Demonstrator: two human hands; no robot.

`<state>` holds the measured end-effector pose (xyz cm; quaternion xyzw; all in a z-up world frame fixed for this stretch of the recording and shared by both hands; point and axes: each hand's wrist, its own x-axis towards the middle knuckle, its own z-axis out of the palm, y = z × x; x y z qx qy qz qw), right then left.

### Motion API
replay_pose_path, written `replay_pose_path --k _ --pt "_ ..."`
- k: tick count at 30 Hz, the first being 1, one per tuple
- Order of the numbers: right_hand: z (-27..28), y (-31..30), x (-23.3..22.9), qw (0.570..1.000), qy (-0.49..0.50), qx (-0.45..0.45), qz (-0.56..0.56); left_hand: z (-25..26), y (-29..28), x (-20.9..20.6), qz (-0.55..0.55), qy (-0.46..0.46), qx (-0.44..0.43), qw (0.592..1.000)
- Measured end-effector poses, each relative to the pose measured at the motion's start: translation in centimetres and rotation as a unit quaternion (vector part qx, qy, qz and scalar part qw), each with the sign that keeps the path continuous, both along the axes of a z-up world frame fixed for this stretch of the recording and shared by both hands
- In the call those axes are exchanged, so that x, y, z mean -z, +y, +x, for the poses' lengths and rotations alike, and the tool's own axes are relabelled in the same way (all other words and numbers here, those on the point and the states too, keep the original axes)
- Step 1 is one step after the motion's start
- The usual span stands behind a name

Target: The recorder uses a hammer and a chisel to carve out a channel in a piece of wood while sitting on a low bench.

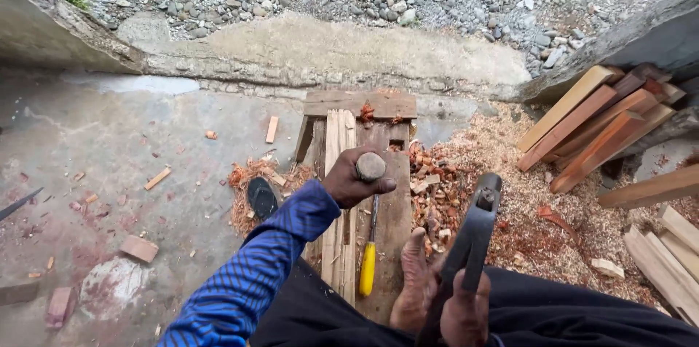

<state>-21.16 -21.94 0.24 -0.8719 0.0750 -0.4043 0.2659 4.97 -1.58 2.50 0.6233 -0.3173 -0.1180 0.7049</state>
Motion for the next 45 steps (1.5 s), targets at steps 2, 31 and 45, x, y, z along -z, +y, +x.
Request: replay_pose_path --k 2,31,45 --pt "2.0 1.1 -6.3 0.753 0.193 -0.168 0.607 0.0 0.4 0.5 0.063 0.036 -0.007 0.997" --pt "10.8 2.5 -13.7 0.840 0.399 -0.223 0.292 -1.1 2.7 2.7 0.077 -0.065 0.006 0.995" --pt "9.2 3.1 -9.5 0.799 0.509 -0.166 0.274 -5.2 2.6 3.2 0.057 -0.124 -0.005 0.991"
